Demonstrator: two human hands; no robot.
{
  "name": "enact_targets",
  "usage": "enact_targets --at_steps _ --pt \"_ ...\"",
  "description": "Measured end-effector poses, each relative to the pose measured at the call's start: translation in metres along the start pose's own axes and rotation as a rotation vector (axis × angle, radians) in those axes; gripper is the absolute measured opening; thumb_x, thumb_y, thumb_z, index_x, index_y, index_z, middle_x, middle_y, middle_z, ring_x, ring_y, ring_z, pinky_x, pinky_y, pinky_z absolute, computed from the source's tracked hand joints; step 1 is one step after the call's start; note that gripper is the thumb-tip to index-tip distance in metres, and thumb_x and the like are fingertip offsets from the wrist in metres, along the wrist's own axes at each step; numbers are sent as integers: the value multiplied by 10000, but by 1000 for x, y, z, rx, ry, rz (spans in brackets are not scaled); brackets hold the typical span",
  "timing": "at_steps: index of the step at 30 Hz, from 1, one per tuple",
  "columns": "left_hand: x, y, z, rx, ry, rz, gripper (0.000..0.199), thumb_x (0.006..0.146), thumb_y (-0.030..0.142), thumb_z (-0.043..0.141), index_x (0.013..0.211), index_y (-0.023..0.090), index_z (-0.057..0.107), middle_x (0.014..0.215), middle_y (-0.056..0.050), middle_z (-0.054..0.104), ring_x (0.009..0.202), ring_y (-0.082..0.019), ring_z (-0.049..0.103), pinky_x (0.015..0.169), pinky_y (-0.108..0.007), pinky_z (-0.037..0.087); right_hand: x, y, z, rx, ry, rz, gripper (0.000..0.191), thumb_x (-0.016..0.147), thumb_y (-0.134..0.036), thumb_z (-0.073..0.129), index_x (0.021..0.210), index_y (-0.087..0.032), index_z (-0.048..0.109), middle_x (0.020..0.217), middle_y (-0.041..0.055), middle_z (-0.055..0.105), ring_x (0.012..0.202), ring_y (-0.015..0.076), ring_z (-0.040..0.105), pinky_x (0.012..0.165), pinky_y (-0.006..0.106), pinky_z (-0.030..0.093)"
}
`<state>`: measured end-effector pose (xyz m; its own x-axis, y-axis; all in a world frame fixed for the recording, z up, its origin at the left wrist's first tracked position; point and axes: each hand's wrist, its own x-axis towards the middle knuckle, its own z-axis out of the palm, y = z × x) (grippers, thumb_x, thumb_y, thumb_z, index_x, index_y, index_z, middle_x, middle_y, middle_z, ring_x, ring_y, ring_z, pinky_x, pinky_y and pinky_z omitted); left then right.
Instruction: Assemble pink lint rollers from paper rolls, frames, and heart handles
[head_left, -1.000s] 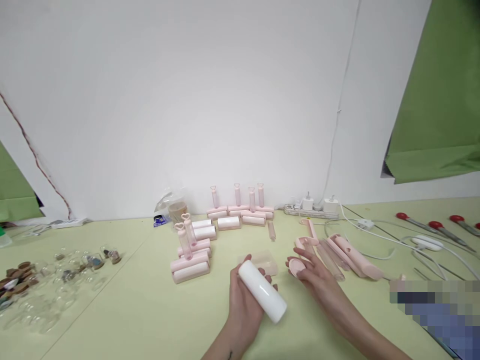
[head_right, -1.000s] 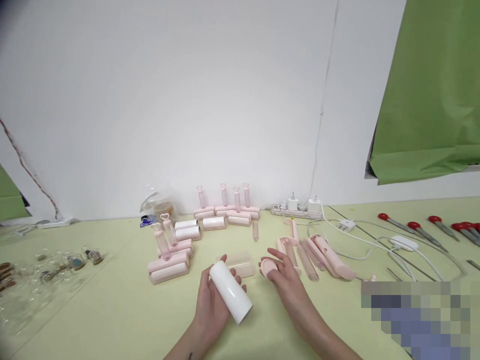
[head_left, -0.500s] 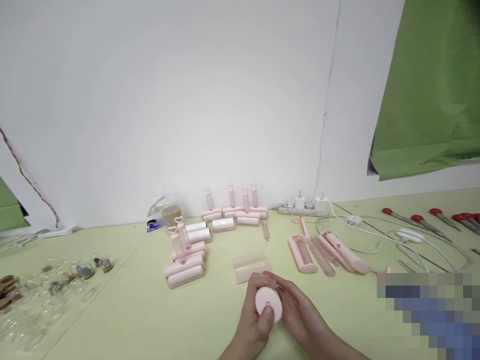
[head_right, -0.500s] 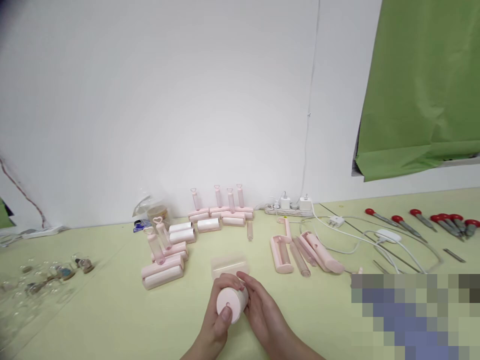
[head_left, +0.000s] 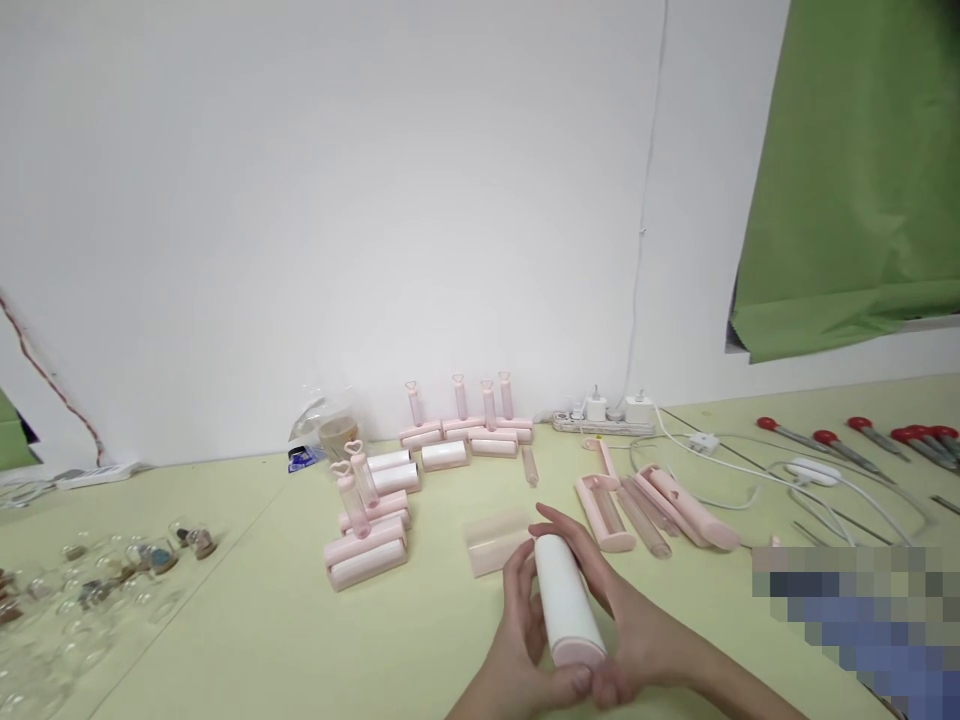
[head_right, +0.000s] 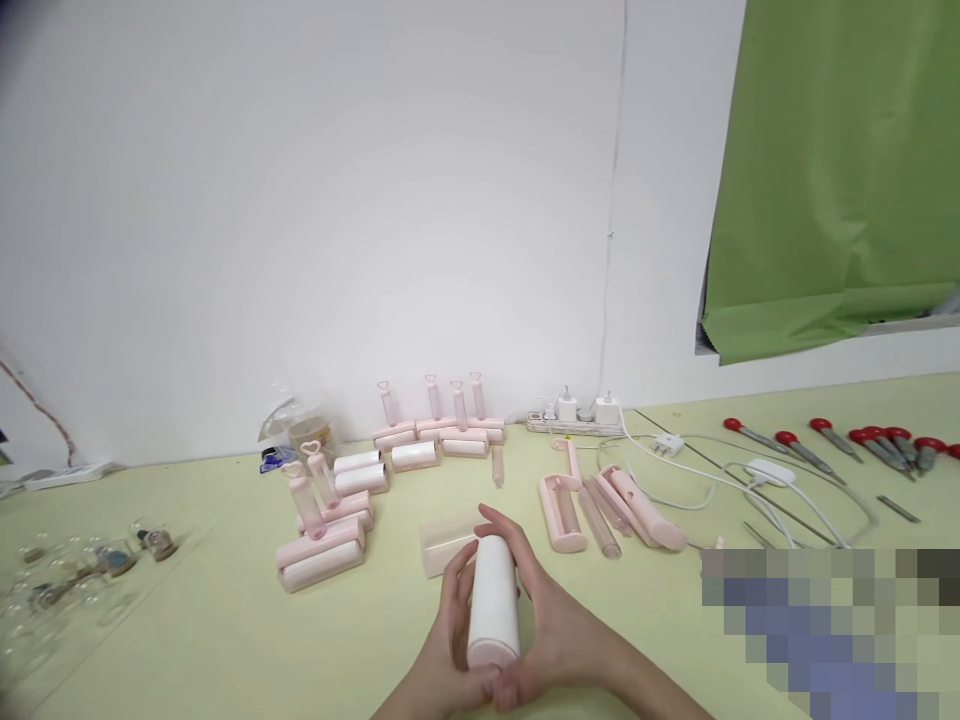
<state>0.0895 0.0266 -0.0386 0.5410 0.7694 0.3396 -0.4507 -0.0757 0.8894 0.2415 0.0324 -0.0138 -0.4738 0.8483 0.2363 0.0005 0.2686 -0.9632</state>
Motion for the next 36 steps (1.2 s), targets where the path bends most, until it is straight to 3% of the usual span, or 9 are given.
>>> enact_targets --at_steps 3,5,8,11,15,19,25,30,36 --pt "2 2 -3 -175 -52 -122 980 481 277 777 1248 373 175 1380 -60 94 1114 -309 401 891 -440 349 -4 -6 -2 -95 -15 31 1136 457 -250 738 1337 -329 24 1354 89 193 1100 283 420 856 365 386" --pt "5 1 -3 -330 -23 -192 988 409 347 799 1217 392 232 1357 -47 178 1011 -288 489 826 -418 396 -6 -5 2 -144 -14 33 1127 472 -198 692 1335 -339 -19 1368 94 161 1051 272 464 756 327 453" --pt "12 -7 0 -480 217 -284 848 486 627 651 1193 346 278 1191 -72 425 813 -233 578 694 -368 446 -7 1 11 -279 -19 45 1111 480 -199 663 1335 -339 -32 1391 96 105 1093 291 428 655 279 494" --pt "17 -16 1 -341 441 -402 734 601 667 528 1186 303 273 913 -58 561 554 -164 576 489 -283 433 -1 4 11 -488 -57 42 1059 499 -234 668 1346 -305 38 1382 94 178 1190 301 321 730 289 482" --pt "17 -16 -2 -207 560 -460 580 665 611 502 1101 285 303 742 9 550 376 -89 477 349 -205 356 32 2 -21 -914 222 21 486 773 -284 432 1246 -262 320 1313 88 356 1146 239 393 861 361 384" --pt "14 -4 0 -300 604 -470 489 695 575 489 1047 274 333 793 5 549 407 -70 485 331 -177 357 63 6 -58 -1163 356 204 185 706 -167 476 866 -145 566 904 170 606 955 349 498 809 464 318" --pt "15 3 2 -299 582 -380 531 726 542 471 1127 269 254 872 -41 573 455 -97 529 375 -230 440 55 18 -83 -984 435 351 322 709 -186 468 1026 -163 513 751 97 633 719 278 575 650 358 360" --pt "16 4 1 -239 637 -310 455 760 508 448 1102 257 284 862 -38 575 472 -110 542 410 -268 469 36 5 -91 -667 605 411 399 799 -421 358 1102 -187 471 958 120 608 825 264 569 652 362 413" --pt "11 11 7 -298 699 -214 433 769 486 482 1098 256 319 853 -37 598 739 -161 620 745 -322 479 15 -12 -15 -206 503 337 476 778 -572 376 1034 -193 508 931 89 608 852 238 581 713 341 466"
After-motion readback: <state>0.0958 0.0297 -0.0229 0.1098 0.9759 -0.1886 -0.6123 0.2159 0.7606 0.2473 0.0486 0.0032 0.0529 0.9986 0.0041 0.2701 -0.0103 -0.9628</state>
